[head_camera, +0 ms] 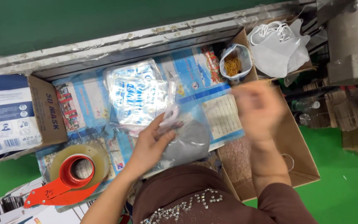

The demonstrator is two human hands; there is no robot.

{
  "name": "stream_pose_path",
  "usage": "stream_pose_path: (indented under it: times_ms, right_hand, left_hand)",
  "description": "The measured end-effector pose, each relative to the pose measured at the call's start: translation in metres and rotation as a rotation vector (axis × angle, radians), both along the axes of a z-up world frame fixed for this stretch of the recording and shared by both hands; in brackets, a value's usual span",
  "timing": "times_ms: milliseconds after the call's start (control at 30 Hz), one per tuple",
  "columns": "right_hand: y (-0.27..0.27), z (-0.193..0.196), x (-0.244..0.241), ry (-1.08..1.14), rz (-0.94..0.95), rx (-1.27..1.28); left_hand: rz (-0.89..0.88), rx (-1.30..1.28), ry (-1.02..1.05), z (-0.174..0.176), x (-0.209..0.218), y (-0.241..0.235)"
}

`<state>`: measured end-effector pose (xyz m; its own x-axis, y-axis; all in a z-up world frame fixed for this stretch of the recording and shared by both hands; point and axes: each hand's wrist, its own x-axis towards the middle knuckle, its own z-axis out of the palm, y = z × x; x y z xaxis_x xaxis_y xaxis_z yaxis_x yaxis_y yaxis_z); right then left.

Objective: Packing masks into plastic bags at a workstation.

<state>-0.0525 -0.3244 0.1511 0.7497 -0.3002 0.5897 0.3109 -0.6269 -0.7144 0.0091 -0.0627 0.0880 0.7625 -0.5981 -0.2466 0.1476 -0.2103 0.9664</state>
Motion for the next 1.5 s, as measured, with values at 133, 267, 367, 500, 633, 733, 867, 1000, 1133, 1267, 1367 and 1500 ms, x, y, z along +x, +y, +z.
stream_pose_path:
  times_ms: [133,267,367,500,633,733,867,1000,1133,1267,1367,1500]
  right_hand:
    - [-0.152,-0.056,-0.093,-0.127,0.049,0.835]
    - [-0.201,-0.176,-0.185,-0.044,0.065,1.112]
    - [-0.201,-0.228,-0.209,0.495,-0.279,0.693]
    - [-0.143,-0.175,-0.145,0.816,-0.338,0.395]
    - [-0.053,-0.074,-0.062,0.639,0.317,0.821]
    - [-0.04,-0.091,-0.039,0.797,0.446,0.742]
    - [-0.022,-0.098,-0.023,0.868,0.493,0.796]
    - [-0.026,-0.14,-0.033,0.662,0.776,1.061]
    - [-0.021,-0.149,-0.033,0.511,0.977,1.12]
    - [-0.016,-0.127,-0.023,0.533,0.94,1.016]
    - [-0.011,-0.11,-0.018,0.569,0.856,0.848]
    - [-0.012,-0.109,-0.016,0.67,0.647,0.672]
  left_hand:
    - [-0.013,-0.27,0.295,0.006,0.012,0.003]
    - [0.026,-0.285,0.484,0.007,0.012,-0.006]
    - [-0.005,-0.39,0.369,0.0,0.012,-0.017]
    - [-0.05,-0.38,0.39,-0.006,0.004,-0.027]
    - [-0.058,-0.354,0.377,0.0,-0.007,-0.023]
    - [-0.043,-0.351,0.407,0.009,-0.017,-0.009]
    - [-0.045,-0.366,0.434,0.002,-0.023,0.017]
    - [-0.054,-0.324,0.374,-0.042,-0.036,0.041]
    - [-0.135,-0.475,0.405,-0.084,-0.041,0.058]
    - [-0.115,-0.467,0.454,-0.068,-0.029,0.065]
    - [-0.209,-0.506,0.297,-0.035,-0.016,0.062]
    - [-0.147,-0.283,0.352,-0.023,-0.013,0.056]
